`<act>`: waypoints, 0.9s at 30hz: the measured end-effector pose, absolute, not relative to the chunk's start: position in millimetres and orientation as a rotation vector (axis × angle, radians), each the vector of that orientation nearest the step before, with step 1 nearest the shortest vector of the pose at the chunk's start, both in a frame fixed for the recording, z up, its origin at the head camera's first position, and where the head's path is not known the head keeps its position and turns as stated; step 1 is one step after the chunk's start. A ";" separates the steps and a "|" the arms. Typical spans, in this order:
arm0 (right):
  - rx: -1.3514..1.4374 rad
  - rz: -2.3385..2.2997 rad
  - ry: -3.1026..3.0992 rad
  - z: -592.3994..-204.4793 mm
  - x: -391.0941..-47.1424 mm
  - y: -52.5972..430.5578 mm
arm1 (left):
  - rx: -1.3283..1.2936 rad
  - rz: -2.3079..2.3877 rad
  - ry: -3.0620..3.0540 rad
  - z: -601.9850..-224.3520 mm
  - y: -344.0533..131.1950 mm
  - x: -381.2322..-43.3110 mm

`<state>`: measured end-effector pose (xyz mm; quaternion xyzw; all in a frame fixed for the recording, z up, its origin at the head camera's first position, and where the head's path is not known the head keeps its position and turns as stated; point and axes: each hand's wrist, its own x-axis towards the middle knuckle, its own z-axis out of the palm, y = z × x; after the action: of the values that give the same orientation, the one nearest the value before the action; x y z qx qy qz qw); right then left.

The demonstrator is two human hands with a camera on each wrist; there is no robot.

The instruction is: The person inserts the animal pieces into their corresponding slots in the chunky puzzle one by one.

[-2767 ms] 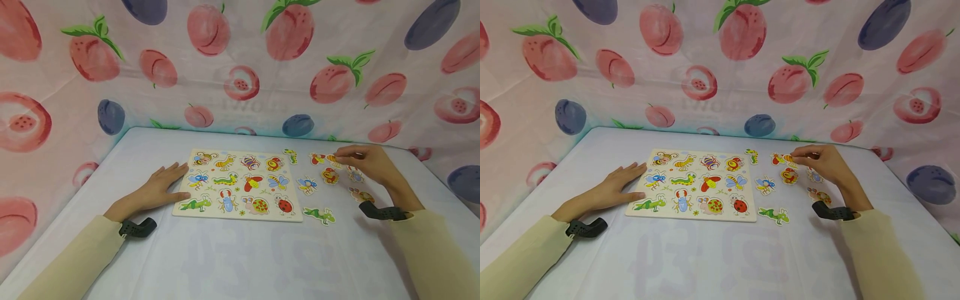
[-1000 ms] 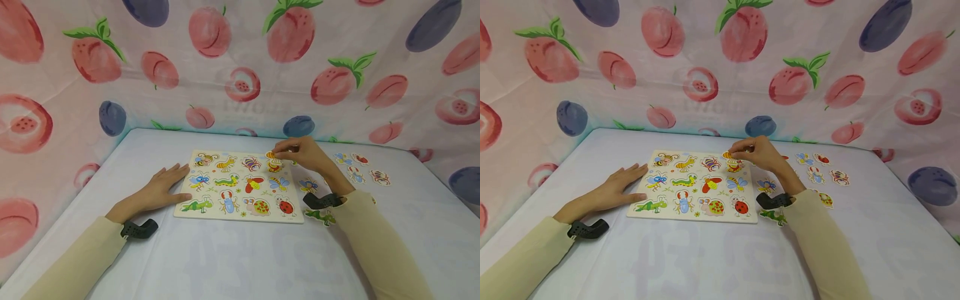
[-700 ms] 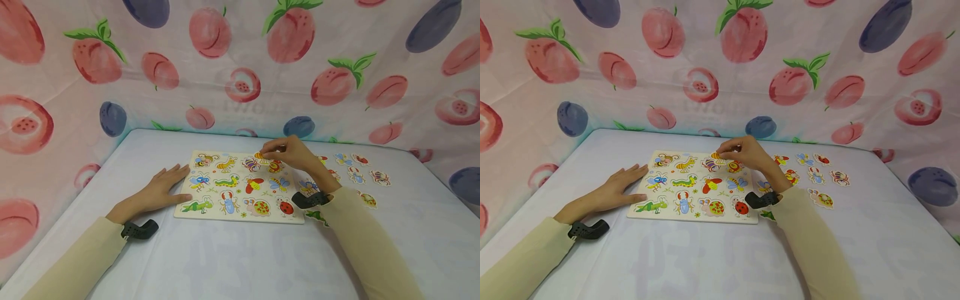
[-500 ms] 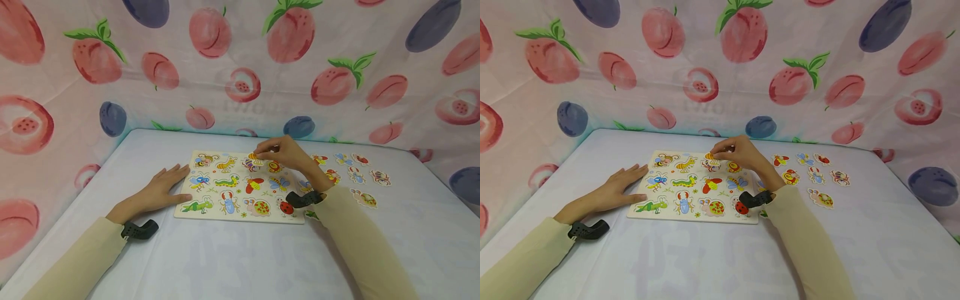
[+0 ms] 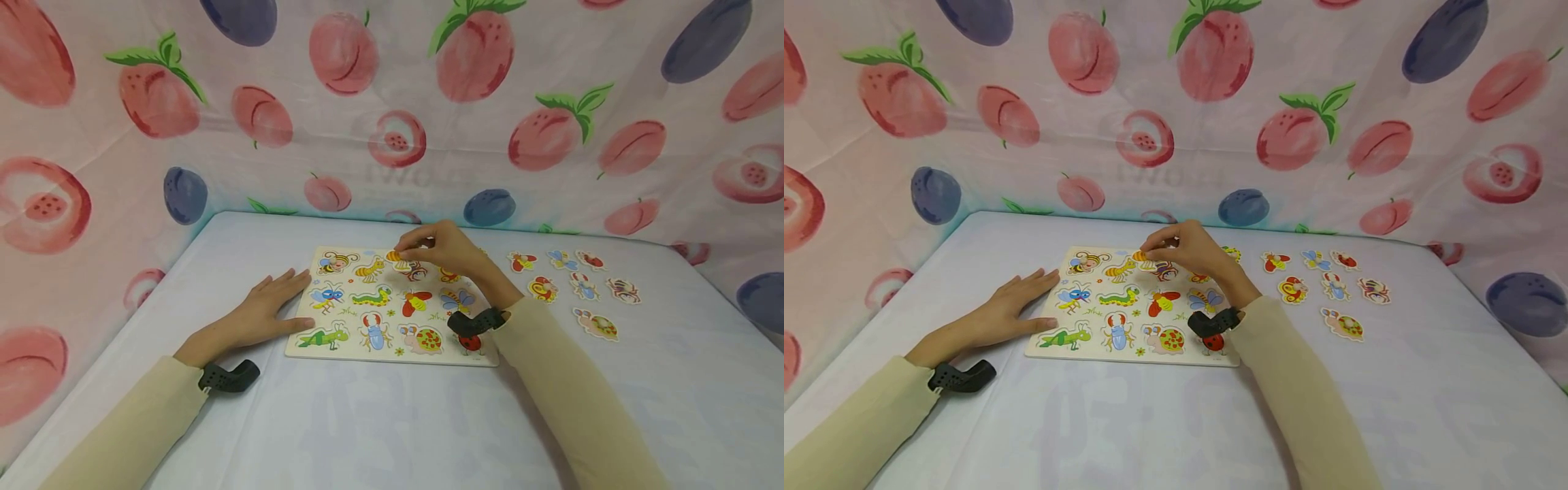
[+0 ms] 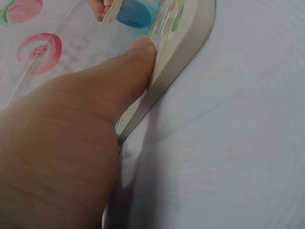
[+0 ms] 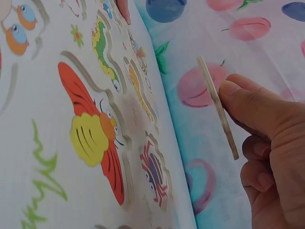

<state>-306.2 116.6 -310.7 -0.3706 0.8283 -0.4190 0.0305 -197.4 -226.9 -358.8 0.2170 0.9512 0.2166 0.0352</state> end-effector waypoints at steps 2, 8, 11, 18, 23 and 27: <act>-1.164 -1.295 2.542 -312.1 -307.2 113.0 | 0.664 0.654 2.928 -358.6 -226.4 -197.0; -1.143 -1.289 2.534 -316.9 -308.8 101.2 | 0.661 0.647 2.929 -358.1 -225.9 -196.9; -1.116 -1.285 2.537 -318.5 -308.7 96.0 | 0.662 0.649 2.926 -357.6 -226.0 -197.1; -1.115 -1.276 2.549 -322.1 -310.6 85.4 | 0.664 0.661 2.918 -356.8 -226.3 -197.4; -1.127 -1.281 2.540 -325.3 -313.1 77.2 | 0.656 0.665 2.916 -357.7 -226.9 -198.0; -1.099 -1.258 2.548 -326.7 -313.6 71.2 | 0.658 0.664 2.916 -357.9 -227.7 -198.5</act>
<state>-313.6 71.2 -326.7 -0.3604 0.8354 -0.4124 0.0473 -198.5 -227.7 -357.9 0.2148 0.9515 0.2166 0.0394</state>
